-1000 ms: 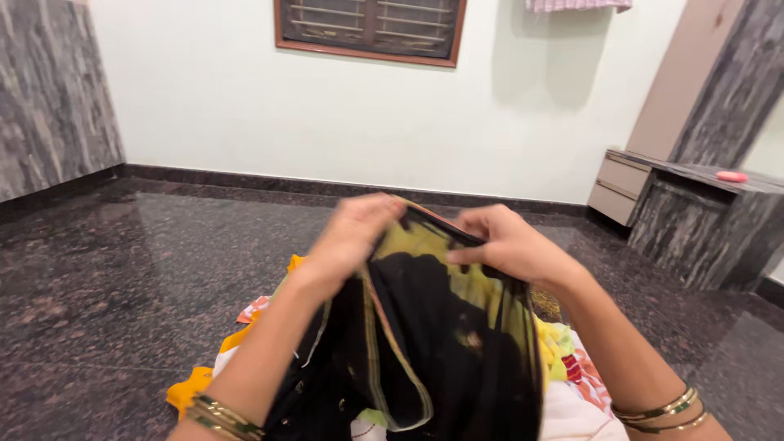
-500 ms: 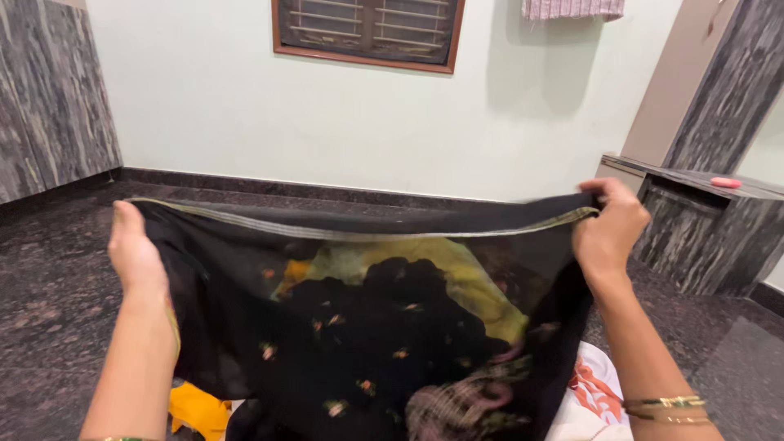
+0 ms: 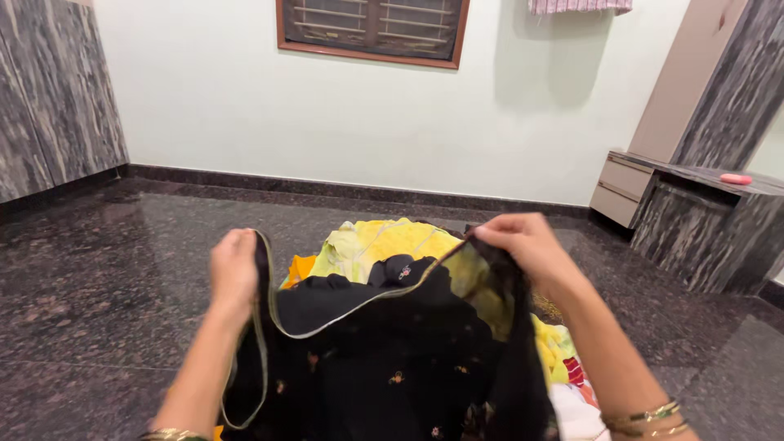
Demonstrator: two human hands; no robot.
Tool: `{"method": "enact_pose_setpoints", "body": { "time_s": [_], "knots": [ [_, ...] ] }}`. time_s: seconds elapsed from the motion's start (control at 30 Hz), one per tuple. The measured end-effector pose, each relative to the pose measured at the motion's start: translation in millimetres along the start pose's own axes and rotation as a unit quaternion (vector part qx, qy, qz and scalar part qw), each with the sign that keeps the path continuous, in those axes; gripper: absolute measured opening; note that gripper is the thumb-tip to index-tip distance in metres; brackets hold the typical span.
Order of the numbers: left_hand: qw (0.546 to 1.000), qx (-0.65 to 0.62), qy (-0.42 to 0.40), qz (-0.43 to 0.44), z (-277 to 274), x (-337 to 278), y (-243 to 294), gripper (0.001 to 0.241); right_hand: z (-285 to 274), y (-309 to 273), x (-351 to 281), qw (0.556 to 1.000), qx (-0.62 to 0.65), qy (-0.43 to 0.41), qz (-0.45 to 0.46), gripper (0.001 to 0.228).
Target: The person sits on the floor and folds a black patterned garment by hand. They repeatedly unfold and refold the item, aligning edges and smoothing the fabric, but do not complete the folding process within the clip.
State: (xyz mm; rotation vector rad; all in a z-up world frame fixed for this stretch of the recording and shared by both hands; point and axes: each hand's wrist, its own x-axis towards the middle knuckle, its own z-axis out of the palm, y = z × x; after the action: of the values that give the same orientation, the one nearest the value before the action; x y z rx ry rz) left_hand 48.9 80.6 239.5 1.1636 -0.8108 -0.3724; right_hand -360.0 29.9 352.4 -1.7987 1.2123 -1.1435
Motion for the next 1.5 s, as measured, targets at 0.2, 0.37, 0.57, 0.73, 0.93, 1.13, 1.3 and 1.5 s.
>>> {"method": "enact_pose_setpoints", "body": {
  "time_s": [0.2,0.37,0.57,0.73,0.93,1.13,1.3,1.5],
  "knots": [
    [0.934,-0.018,-0.336,0.116,83,-57,36,0.027,45,-12,-23,0.983,0.028,-0.157,-0.094,0.018],
    [0.898,-0.079,-0.421,0.095,114,-100,64,0.025,44,-16,-31,0.974,0.027,-0.168,-0.147,0.017],
    [0.94,-0.076,-0.257,0.211,108,-95,85,0.019,30,24,-14,0.936,-0.277,0.032,-0.214,0.022],
    [0.976,-0.128,-0.105,0.142,39,-37,87,0.018,-25,56,-2,0.887,-0.357,0.257,-0.138,0.023],
    [0.978,-0.163,0.023,0.127,-6,5,43,0.019,-45,78,6,0.793,-0.494,0.337,-0.114,0.031],
    [0.99,-0.05,0.074,0.113,-22,23,5,0.023,-66,38,-13,0.951,0.16,-0.251,-0.085,0.041],
    [0.939,0.312,0.104,0.101,1,-12,5,0.021,-17,24,-34,0.952,0.147,-0.149,-0.224,0.03],
    [0.886,-0.049,-0.456,0.073,85,-95,34,0.039,38,34,-27,0.893,0.315,-0.315,0.066,0.034]
  ]
}}
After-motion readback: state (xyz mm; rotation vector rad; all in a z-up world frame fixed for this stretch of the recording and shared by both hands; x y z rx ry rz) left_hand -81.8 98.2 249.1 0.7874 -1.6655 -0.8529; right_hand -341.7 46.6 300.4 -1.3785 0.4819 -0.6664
